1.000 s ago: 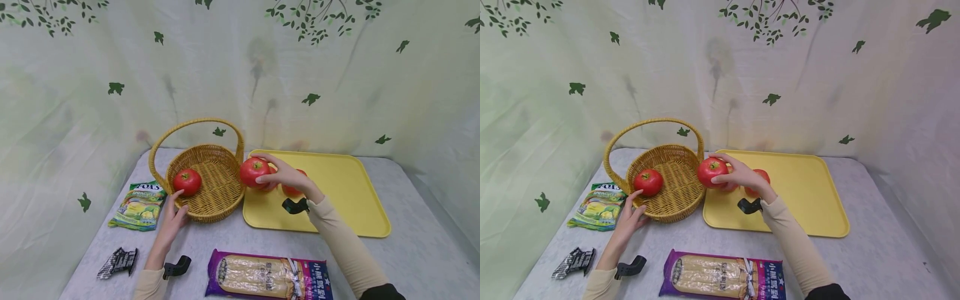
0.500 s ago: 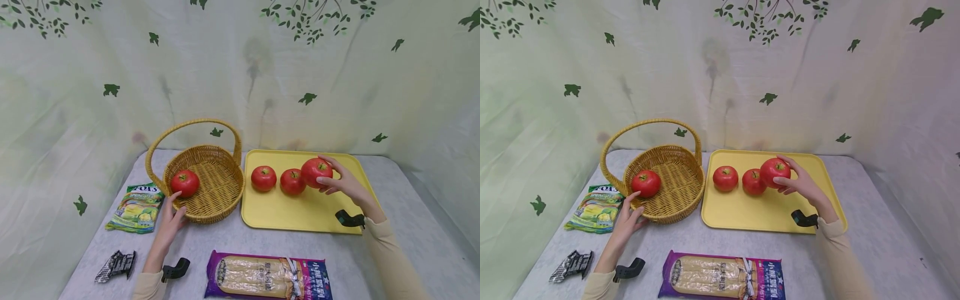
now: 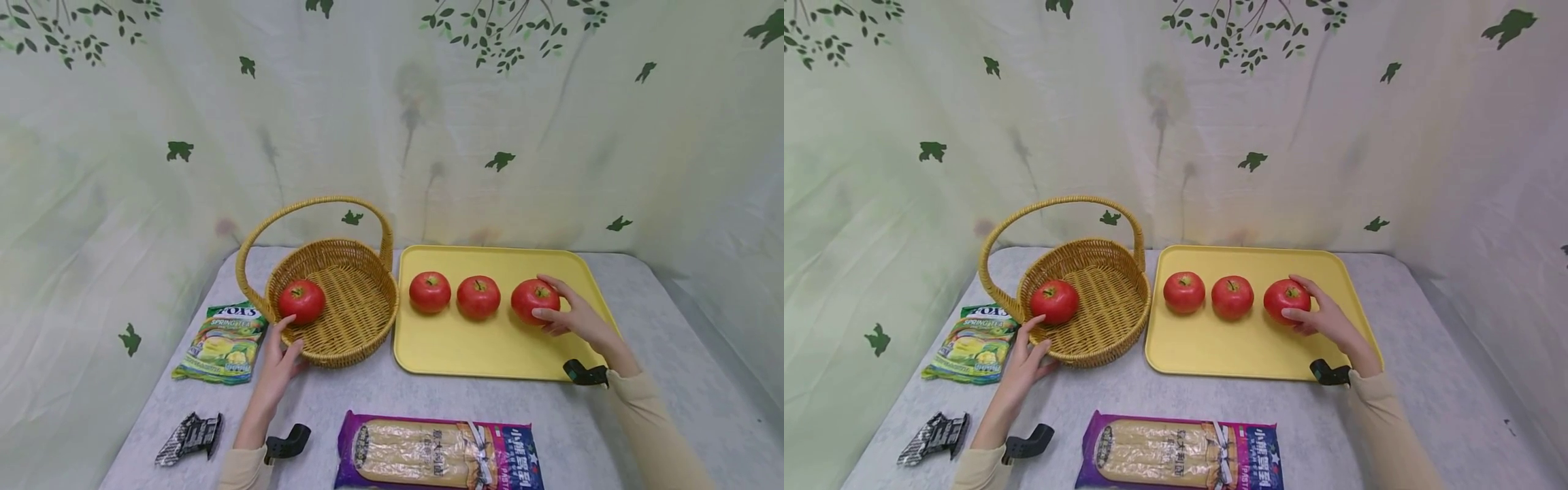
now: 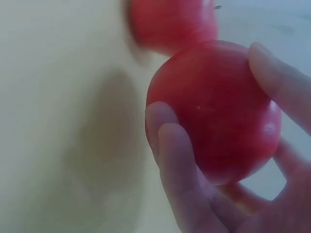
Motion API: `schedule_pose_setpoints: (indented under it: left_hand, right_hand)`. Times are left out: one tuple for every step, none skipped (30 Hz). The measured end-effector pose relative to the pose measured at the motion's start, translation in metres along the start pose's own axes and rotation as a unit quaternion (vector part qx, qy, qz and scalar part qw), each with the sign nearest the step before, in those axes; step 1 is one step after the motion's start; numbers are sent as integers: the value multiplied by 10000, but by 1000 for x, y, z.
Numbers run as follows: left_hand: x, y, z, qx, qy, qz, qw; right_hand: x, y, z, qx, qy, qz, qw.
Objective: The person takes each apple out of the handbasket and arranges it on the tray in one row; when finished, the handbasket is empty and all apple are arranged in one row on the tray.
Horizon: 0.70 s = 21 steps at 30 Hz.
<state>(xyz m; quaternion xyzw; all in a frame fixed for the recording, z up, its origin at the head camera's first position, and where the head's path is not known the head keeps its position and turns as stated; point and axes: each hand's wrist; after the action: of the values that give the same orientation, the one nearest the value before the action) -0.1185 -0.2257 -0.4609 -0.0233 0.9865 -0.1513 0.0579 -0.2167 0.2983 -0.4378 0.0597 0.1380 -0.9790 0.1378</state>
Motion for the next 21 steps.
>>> schedule_pose_setpoints:
  left_hand:
    - [0, 0, 0, 11, -2, -8, 10000]
    - [-1, 0, 1, 7, 1, -19, 10000]
    - [-1, 0, 1, 3, 11, -25, 10000]
    - [-1, 0, 1, -1, 30, -31, 10000]
    - [-1, 0, 1, -7, 48, -34, 10000]
    - [-1, 0, 1, -13, 69, -35, 10000]
    - [-1, 0, 1, -13, 77, -35, 10000]
    - [-2, 0, 1, -26, 86, -33, 10000]
    - [-2, 0, 1, -38, 92, -35, 9999]
    - [-2, 0, 2, -48, 94, -36, 9999]
    - [-2, 0, 2, -57, 93, -39, 9999]
    - [-2, 0, 2, -71, 101, -36, 9999]
    - [-1, 1, 2, -89, 110, -34, 9999]
    - [-1, 1, 2, -104, 117, -33, 9999]
    - [-1, 1, 2, -111, 122, -34, 9999]
    - [-1, 1, 2, -115, 132, -32, 9998]
    - [-1, 1, 2, -108, 138, -38, 9998]
    - [-1, 1, 3, -104, 148, -36, 9998]
    - [-1, 1, 3, -95, 143, -44, 9998]
    - [-1, 1, 3, -78, 135, -55, 9999]
    - [-1, 1, 3, -66, 134, -67, 9999]
  right_hand:
    - [1, 1, -1, -21, 14, 28, 10000]
    - [2, 2, -3, -70, 28, 44, 10000]
    - [3, 2, -4, -111, 32, 54, 9999]
    - [4, 3, -5, -151, 45, 54, 9999]
    - [5, 4, -6, -192, 62, 46, 9998]
    - [5, 4, -7, -230, 74, 37, 9997]
    - [6, 5, -7, -262, 86, 33, 9996]
    - [7, 5, -8, -284, 99, 27, 9995]
    - [8, 5, -8, -285, 104, 39, 9995]
    - [9, 5, -9, -309, 114, 54, 9994]
    - [9, 5, -9, -335, 116, 79, 9993]
    - [10, 4, -10, -354, 114, 107, 9993]
    - [11, 4, -10, -376, 104, 149, 9991]
    - [12, 3, -11, -385, 94, 186, 9990]
    - [12, 3, -11, -393, 81, 227, 9989]
    - [13, 3, -11, -419, 66, 254, 9988]
    - [13, 2, -11, -431, 56, 268, 9987]
    - [14, 2, -11, -423, 56, 277, 9987]
    - [14, 2, -10, -411, 51, 284, 9987]
    - [14, 2, -10, -390, 52, 281, 9988]
    - [13, 2, -10, -378, 49, 273, 9989]
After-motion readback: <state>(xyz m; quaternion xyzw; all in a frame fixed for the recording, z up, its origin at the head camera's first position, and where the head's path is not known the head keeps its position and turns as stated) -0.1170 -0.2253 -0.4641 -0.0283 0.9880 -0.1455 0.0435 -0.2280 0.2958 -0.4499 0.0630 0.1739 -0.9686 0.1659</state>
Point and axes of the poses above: each hand's wrist, its own x-axis towards the middle knuckle, its own y-axis out of the palm, z = x × y, and after that the axes turned 10 degrees about x, right-handed
